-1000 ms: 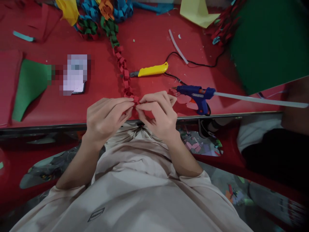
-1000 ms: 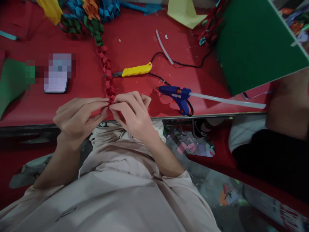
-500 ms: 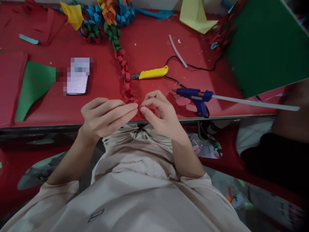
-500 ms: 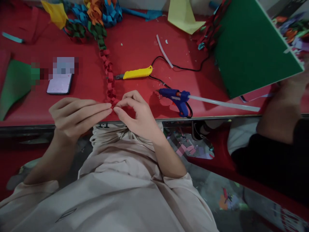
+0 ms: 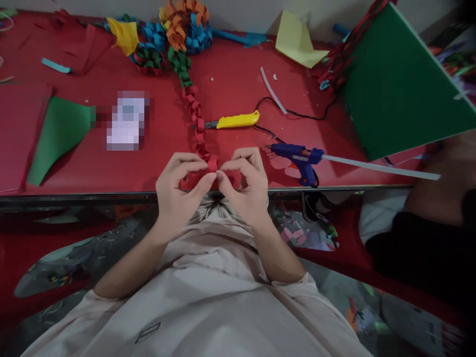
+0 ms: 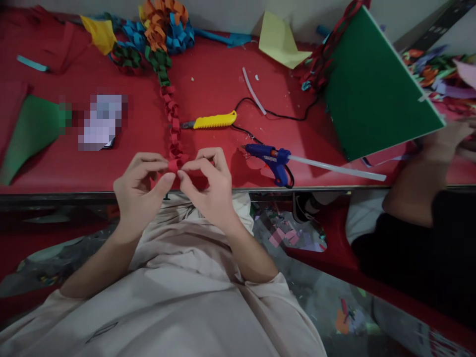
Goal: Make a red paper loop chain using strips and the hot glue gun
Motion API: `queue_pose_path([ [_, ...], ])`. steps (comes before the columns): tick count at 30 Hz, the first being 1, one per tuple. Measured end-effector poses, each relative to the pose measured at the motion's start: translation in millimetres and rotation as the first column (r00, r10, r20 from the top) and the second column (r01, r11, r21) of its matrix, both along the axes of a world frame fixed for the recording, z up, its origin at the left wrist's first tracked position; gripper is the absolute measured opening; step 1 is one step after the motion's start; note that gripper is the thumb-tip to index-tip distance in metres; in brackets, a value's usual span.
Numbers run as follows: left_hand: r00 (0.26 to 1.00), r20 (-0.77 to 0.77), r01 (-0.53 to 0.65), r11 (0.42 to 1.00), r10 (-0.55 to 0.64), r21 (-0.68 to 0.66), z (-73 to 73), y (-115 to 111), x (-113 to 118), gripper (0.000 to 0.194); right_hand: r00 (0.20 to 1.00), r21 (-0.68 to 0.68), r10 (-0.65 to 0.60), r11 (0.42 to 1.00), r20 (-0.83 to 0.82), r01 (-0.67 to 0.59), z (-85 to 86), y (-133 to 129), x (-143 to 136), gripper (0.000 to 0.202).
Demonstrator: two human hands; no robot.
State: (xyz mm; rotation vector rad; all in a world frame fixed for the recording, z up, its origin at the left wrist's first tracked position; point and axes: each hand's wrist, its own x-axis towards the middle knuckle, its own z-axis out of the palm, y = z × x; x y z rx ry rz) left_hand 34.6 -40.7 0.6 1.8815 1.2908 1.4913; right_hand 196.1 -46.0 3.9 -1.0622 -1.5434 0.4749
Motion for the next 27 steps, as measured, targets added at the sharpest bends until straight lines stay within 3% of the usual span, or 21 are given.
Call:
queue_pose_path([
  [4, 0.972, 0.233, 0.056, 0.985, -0.017, -0.162, -8.3, -3.9, 9.3, 0.02, 0.993, 0.076, -0.048, 0.996, 0.109, 0.04, 1.1, -6.8, -1.2, 0.004],
  [7, 0.943, 0.331, 0.053, 0.981, 0.012, -0.187, -16.3, -2.0, 8.0, 0.019, 0.99, 0.103, -0.055, 0.994, 0.132, 0.042, -2.0, -10.9, 0.4, 0.009],
  [12, 0.968, 0.228, -0.084, 0.993, 0.1, -0.079, -26.5, 7.0, -3.6, 0.018, 0.992, 0.076, -0.106, 0.992, 0.073, 0.1, -12.3, -18.0, 6.4, 0.019],
  [16, 0.988, 0.094, -0.126, 0.992, 0.127, -0.016, -23.4, 10.1, -4.0, 0.023, 0.99, 0.056, -0.111, 0.993, 0.085, 0.106, -15.6, -20.0, 8.5, 0.019],
  [23, 0.987, 0.14, 0.089, 0.994, -0.079, -0.066, -11.0, 2.1, 8.4, 0.022, 0.998, 0.007, -0.045, 0.999, 0.049, 0.044, -15.5, -11.5, 8.2, 0.009],
  [27, 0.995, 0.079, 0.067, 0.996, -0.063, -0.052, -10.3, 0.3, 9.0, 0.02, 0.997, -0.017, -0.071, 0.997, 0.005, 0.072, -16.3, -9.0, 8.2, 0.007],
])
